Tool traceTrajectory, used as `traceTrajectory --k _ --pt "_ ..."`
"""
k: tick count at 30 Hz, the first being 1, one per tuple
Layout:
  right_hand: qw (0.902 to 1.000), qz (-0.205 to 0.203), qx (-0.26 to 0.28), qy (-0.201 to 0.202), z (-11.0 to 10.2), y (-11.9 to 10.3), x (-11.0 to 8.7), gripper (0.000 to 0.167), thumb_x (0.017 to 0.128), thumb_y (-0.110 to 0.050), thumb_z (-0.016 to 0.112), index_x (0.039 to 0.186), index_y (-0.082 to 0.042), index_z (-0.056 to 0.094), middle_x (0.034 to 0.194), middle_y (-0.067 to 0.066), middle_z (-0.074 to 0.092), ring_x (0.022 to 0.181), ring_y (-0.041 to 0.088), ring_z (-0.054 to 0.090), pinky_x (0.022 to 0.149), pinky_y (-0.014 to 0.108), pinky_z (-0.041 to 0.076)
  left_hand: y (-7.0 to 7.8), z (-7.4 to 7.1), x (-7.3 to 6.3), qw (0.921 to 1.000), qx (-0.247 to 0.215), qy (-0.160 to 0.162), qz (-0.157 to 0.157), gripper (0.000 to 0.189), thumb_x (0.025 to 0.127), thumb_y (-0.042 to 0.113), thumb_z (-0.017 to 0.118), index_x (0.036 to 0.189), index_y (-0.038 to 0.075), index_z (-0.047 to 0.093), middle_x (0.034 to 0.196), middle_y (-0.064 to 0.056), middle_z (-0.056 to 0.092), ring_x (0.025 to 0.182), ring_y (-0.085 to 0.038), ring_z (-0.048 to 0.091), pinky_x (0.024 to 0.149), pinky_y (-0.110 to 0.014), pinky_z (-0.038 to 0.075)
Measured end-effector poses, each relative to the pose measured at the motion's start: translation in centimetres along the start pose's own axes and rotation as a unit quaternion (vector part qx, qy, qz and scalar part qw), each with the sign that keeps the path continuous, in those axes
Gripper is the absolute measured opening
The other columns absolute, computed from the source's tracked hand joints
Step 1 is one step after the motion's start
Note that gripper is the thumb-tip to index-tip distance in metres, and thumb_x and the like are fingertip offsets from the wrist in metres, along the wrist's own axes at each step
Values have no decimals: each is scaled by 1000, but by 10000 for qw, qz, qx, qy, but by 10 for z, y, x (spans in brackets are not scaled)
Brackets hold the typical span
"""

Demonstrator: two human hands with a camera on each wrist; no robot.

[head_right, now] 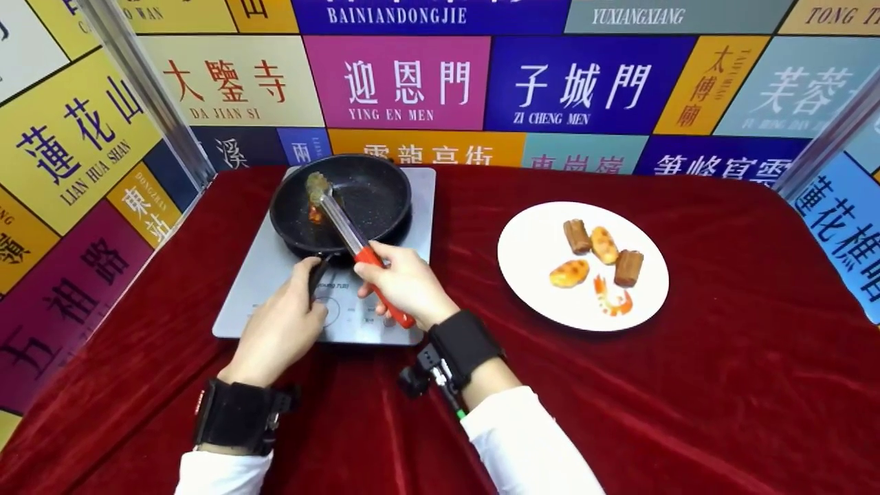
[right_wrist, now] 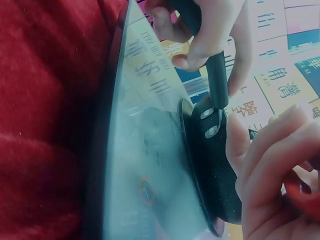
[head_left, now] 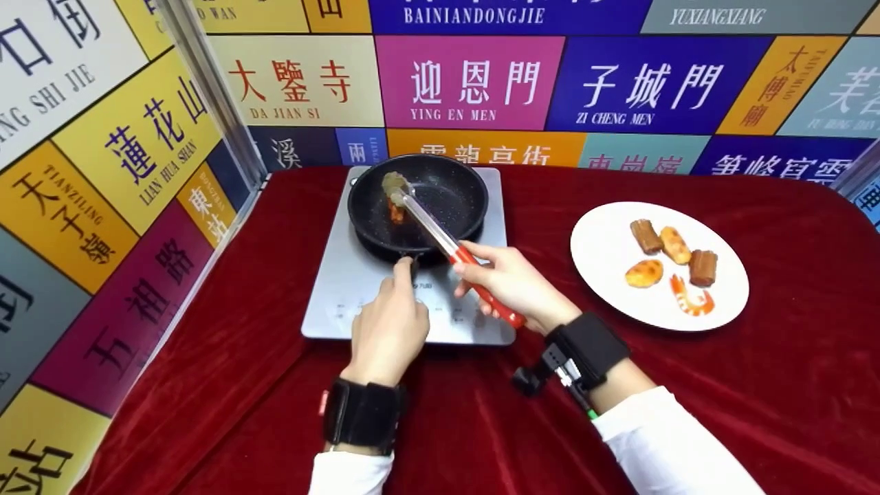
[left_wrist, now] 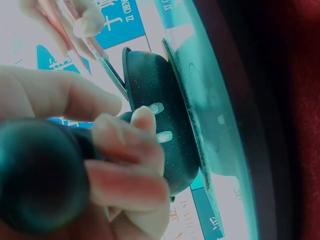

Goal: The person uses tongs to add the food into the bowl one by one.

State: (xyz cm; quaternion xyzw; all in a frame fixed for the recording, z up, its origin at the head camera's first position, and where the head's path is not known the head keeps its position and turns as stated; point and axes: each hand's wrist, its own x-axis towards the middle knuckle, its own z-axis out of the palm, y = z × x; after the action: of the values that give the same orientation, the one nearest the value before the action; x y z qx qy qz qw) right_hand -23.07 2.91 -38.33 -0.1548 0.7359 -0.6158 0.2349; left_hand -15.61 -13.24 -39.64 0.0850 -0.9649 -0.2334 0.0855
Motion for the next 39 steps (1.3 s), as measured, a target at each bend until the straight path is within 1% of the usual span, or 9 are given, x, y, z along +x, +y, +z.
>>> traceTrajectory --k 8,14,18,23,25,27,33,35,39 --pt "9979 31 -639 -34 1 -9 10 50 88 -25 56 135 -19 38 85 26 61 39 13 45 37 24 38 1 -1 1 10000 -63 -59 -3 52 84 18 50 133 20 31 104 -6 57 55 -22 51 45 -35 38" --pt "9926 111 -1207 20 5 -18 19 54 89 -25 54 138 -18 33 84 22 63 40 14 47 38 26 41 1 -3 1 10000 57 -20 70 52 84 19 51 132 20 31 101 -7 58 58 -24 53 46 -37 38" --pt "9887 123 -1497 -11 7 -25 24 53 89 -23 55 137 -15 35 82 21 64 39 15 47 38 25 41 1 -3 0 9999 69 -1 89 51 84 18 51 132 20 32 100 -7 59 59 -25 54 46 -37 39" --pt "9824 170 -1860 -75 9 -32 26 49 89 -22 55 134 -13 40 79 20 64 38 14 46 36 24 39 1 -2 0 9999 76 10 132 51 84 17 51 132 19 32 97 -7 59 55 -22 52 44 -35 38" --pt "9772 186 -2112 -76 9 -35 27 50 89 -22 55 135 -12 39 78 19 64 39 14 48 36 25 39 1 -2 1 9999 77 29 150 51 84 17 51 131 19 33 96 -7 59 55 -22 52 44 -35 38" --pt "9691 183 -2460 -41 11 -37 28 50 88 -23 56 134 -13 40 76 17 64 39 15 50 37 27 41 2 -1 1 9999 69 47 146 51 84 17 51 131 20 33 95 -7 59 55 -23 52 45 -36 38" --pt "9396 107 -3417 149 22 -43 30 51 88 -25 56 135 -16 39 71 11 64 43 18 57 39 31 46 2 -2 2 9999 98 13 138 51 84 17 50 132 21 32 94 -7 58 58 -26 54 47 -38 39" --pt "9344 123 -3555 201 25 -44 29 55 88 -25 56 138 -16 35 72 10 64 44 19 58 39 31 46 2 -2 1 9998 111 10 159 51 84 17 49 132 22 33 94 -8 58 58 -26 54 47 -38 39" --pt "9289 58 -3692 273 28 -43 28 54 86 -26 57 136 -17 38 73 9 63 45 20 58 40 30 46 1 -1 0 9997 85 14 225 44 84 15 49 125 23 37 91 -7 56 54 -23 51 44 -35 38"
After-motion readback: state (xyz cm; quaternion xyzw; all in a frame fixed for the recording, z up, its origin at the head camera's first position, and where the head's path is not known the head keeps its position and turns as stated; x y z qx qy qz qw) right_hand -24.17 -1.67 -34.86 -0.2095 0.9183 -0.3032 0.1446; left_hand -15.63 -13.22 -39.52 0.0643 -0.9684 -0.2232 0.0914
